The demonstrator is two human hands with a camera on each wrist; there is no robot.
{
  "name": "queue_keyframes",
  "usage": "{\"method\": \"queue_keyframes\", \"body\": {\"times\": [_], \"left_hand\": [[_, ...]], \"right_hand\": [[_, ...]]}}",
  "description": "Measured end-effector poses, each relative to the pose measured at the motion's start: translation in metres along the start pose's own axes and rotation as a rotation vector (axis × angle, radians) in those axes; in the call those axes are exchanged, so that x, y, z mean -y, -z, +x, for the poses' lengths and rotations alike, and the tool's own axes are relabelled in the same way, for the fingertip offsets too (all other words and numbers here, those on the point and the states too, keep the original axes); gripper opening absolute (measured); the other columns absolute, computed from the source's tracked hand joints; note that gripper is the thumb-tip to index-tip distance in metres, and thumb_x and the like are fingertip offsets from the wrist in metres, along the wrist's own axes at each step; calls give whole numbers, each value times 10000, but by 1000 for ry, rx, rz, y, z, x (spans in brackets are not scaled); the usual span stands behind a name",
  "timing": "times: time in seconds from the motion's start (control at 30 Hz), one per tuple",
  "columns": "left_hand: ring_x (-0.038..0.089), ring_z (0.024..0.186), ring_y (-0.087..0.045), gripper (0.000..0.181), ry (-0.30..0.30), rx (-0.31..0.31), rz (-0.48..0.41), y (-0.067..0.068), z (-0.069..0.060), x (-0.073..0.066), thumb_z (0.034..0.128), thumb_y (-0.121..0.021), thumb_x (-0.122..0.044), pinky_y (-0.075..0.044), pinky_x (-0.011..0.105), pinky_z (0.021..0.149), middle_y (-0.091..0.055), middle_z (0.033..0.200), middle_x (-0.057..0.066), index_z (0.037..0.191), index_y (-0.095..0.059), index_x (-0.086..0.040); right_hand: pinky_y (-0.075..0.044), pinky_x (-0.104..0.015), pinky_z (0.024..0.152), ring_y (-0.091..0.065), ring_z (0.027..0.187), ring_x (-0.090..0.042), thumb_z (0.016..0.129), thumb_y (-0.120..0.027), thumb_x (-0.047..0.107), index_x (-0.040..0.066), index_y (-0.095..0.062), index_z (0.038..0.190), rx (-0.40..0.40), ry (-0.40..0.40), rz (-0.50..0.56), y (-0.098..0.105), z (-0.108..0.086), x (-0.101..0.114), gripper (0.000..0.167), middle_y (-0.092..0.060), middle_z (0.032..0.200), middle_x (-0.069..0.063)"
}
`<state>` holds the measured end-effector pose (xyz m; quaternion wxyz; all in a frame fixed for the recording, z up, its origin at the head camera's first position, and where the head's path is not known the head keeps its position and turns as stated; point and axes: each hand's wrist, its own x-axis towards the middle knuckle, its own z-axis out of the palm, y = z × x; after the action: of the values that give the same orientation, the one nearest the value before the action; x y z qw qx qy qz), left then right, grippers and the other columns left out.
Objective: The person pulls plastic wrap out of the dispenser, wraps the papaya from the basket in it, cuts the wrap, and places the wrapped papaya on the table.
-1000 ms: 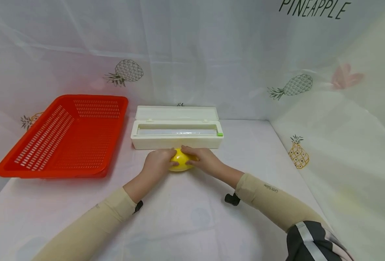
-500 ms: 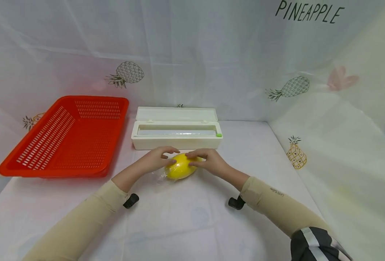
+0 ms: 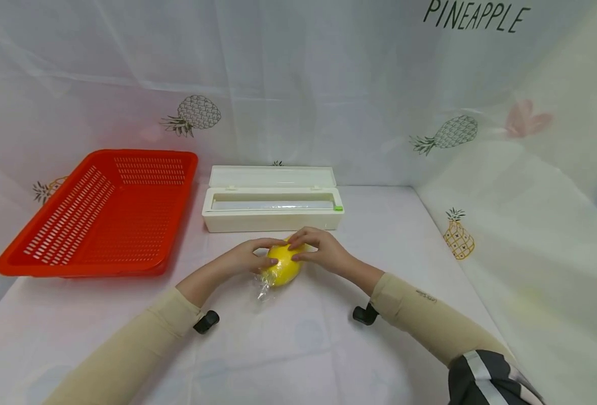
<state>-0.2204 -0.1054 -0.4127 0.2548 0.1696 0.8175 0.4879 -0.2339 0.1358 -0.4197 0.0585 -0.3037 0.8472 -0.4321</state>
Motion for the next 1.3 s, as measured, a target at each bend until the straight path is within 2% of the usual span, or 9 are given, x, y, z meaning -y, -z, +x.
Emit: {"method": "queue_keyframes", "body": {"times": [0.17,0.3,0.43,0.53,0.63,0.77,0.93,1.13,1.3], "left_hand": [[254,996,-567,562,-19,55,-37,-8,-5,2,931,-664,-160,-539,350,782,-351,1518,130,1456,-473,-226],[236,927,-579,634,-23,76,-85,-16,-7,3,933,-658,-122,-550,344,756,-316,1525,152,1502,-396,-221],[240,919,-606,644,-30,20,-130,-24,-9,4,920,-668,-97,-572,358,747,-306,1524,179,1496,-406,-216],[255,908,-622,651,-38,-37,-150,-28,-14,6,894,-698,-75,-583,373,712,-296,1508,217,1477,-437,-198],[259,866,-638,647,-27,-84,-155,-31,-19,7,888,-713,-94,-586,378,679,-297,1481,247,1471,-447,-188],[263,878,-649,581,-1,-130,-132,-30,-21,9,939,-663,-182,-585,384,695,-340,1482,234,1475,-440,-210],[267,890,-656,547,40,-130,-128,-25,-17,7,965,-626,-211,-580,405,733,-369,1477,230,1478,-436,-209],[241,711,-650,533,108,-126,-184,-20,-11,3,974,-608,-185,-585,424,680,-376,1443,259,1478,-437,-207],[229,692,-628,532,129,-133,-174,-18,-9,1,970,-611,-201,-585,399,662,-416,1403,246,1475,-444,-214]], "right_hand": [[-444,-377,1002,-507,1173,-190,803,-807,159,145,-766,1038,9,26,-50,1,-9,-1,239,-576,1206,34],[-495,-394,932,-524,1077,-230,793,-812,149,117,-762,1055,-65,-69,-29,-2,-18,3,268,-539,1100,-24],[-535,-354,874,-573,1026,-228,834,-776,124,110,-735,1123,-98,-185,56,-9,-23,8,292,-550,1083,-41],[-532,-339,880,-579,1057,-218,858,-751,104,116,-725,1142,-90,-210,110,-14,-25,10,285,-558,1123,-25],[-529,-347,889,-565,1097,-217,862,-744,90,115,-729,1120,-80,-195,136,-18,-25,13,259,-570,1145,-5],[-533,-334,879,-551,1144,-218,871,-736,97,108,-726,1119,-64,-161,122,-21,-22,16,248,-595,1178,3],[-527,-357,894,-559,1137,-224,876,-733,100,96,-712,1139,-62,-134,145,-22,-25,20,264,-605,1181,-3],[-477,-453,945,-549,1079,-203,851,-765,123,128,-716,1071,-101,-62,156,-25,-45,31,225,-622,1108,30],[-470,-496,911,-555,995,-216,804,-802,86,116,-709,994,-156,21,175,-36,-66,36,214,-627,1028,7]]}}
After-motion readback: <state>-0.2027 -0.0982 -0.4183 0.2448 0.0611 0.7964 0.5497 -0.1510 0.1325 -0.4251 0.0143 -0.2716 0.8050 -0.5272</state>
